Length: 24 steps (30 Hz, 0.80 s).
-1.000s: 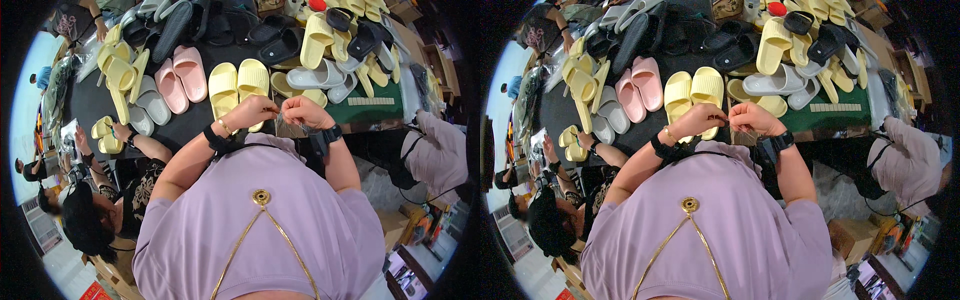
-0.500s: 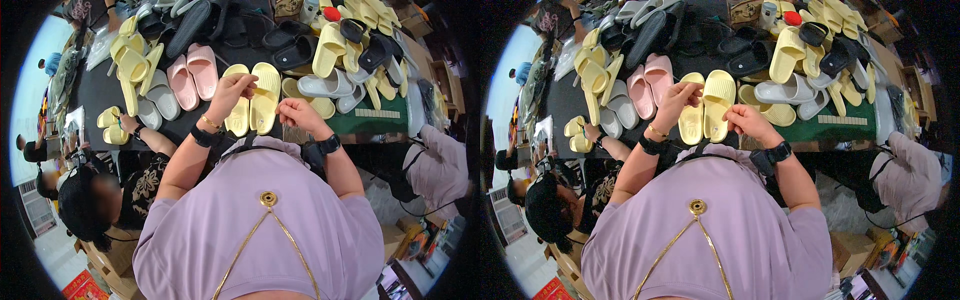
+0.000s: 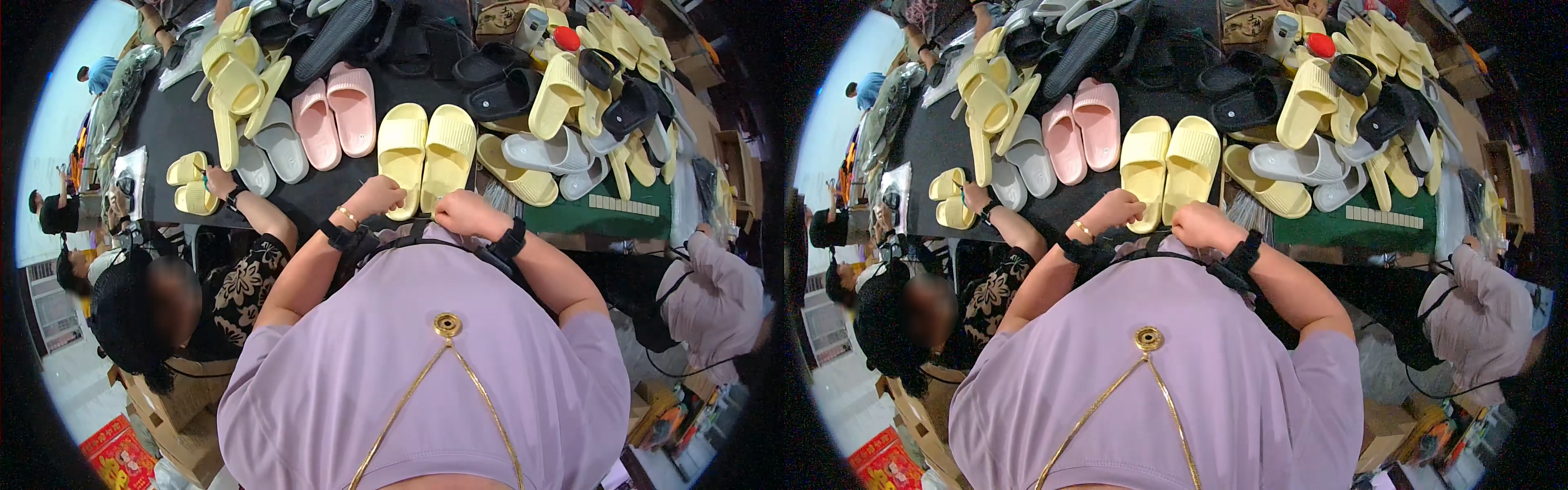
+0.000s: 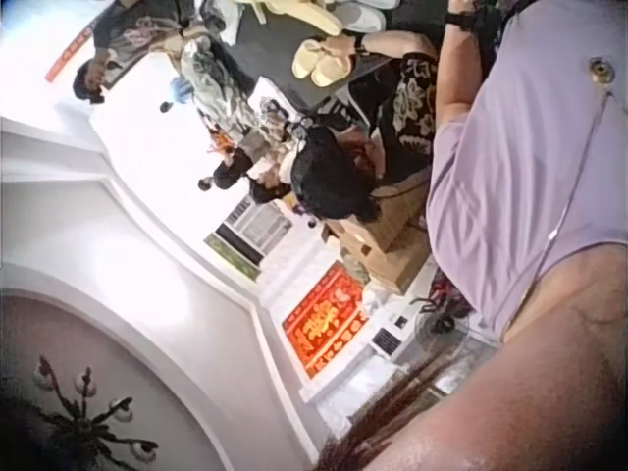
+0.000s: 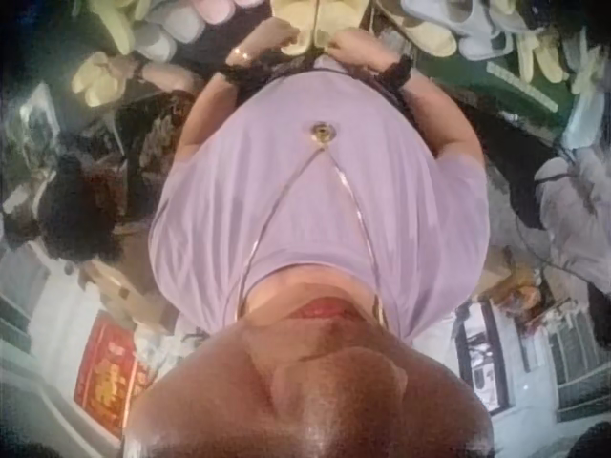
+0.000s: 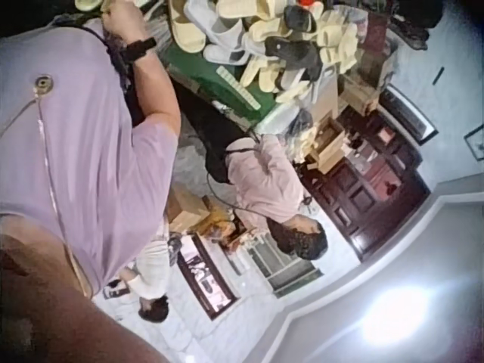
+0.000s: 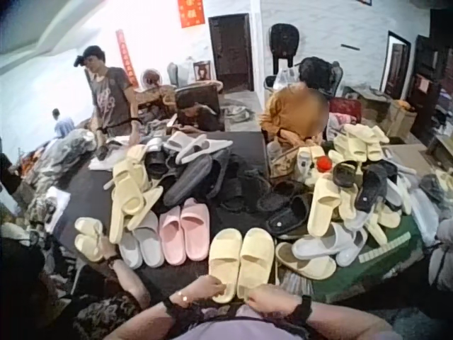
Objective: The recorder is inspecting, trimming, and cleaning pairs of sandals at a workstation in a shoe factory.
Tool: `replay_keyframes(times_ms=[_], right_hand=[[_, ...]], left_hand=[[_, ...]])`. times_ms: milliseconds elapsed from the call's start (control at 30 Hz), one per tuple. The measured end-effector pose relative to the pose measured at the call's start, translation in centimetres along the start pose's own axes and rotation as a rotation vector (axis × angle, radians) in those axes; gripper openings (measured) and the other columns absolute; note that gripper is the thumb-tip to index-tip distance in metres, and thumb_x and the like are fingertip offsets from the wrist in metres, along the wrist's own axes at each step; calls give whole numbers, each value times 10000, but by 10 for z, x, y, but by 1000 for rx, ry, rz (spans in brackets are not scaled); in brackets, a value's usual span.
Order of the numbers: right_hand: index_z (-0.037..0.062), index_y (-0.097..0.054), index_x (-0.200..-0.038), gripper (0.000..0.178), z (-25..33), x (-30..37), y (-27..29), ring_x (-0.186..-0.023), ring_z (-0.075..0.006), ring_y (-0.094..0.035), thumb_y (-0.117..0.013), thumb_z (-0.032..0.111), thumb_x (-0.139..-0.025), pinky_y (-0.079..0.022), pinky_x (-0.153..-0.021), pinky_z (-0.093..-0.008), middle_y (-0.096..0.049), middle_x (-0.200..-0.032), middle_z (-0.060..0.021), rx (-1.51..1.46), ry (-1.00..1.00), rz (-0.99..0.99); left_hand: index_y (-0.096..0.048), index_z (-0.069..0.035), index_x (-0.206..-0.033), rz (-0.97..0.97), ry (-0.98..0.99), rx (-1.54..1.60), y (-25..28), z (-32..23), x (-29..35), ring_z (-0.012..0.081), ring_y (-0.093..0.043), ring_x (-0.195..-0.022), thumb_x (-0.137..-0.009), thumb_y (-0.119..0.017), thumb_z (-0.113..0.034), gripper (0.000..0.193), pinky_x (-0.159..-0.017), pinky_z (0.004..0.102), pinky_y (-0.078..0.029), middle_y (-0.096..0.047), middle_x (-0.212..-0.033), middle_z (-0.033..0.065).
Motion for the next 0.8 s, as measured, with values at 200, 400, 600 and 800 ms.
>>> replay_keyframes(times_ms=[200,400,600,800], right_hand=[[6,-700,-773,224,-16,-23,-18,-713,-371,-651,-549,160,-712,-520,-682,-434,-659,-756,-223,-18,-109,130],[-4,-699,-756,222,-27,-22,-25,-622,-270,-646,-576,179,-733,-511,-609,-370,-661,-678,-169,-236,-191,186],[-22,-689,-757,221,-34,-18,-32,-532,-133,-594,-612,182,-789,-474,-515,-281,-642,-614,-75,-427,-235,211],[-17,-665,-751,201,-15,-18,-22,-530,-100,-558,-603,167,-806,-452,-509,-264,-613,-602,-41,-615,-139,175]], left_hand=[[-689,13,-833,-85,-196,-178,-2,-3,5,195,-640,-580,-866,-623,-352,372,-555,319,-506,-665,-695,119],[-718,-38,-914,137,-206,-391,-15,10,15,239,-668,-657,-827,-658,-337,316,-630,343,-518,-695,-762,137],[-707,-37,-894,33,-238,-390,-11,8,20,211,-660,-579,-774,-679,-231,229,-574,327,-524,-684,-714,118],[-689,-34,-886,23,-175,-451,-8,6,21,205,-664,-566,-767,-688,-216,217,-561,326,-526,-676,-697,125]])
Point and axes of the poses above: each hand's wrist, its own x-axis away from the middle knuckle, its own y-axis out of the back of the hand, z = x × y, the point moved 7 cm from there along -x, towards the middle knuckle
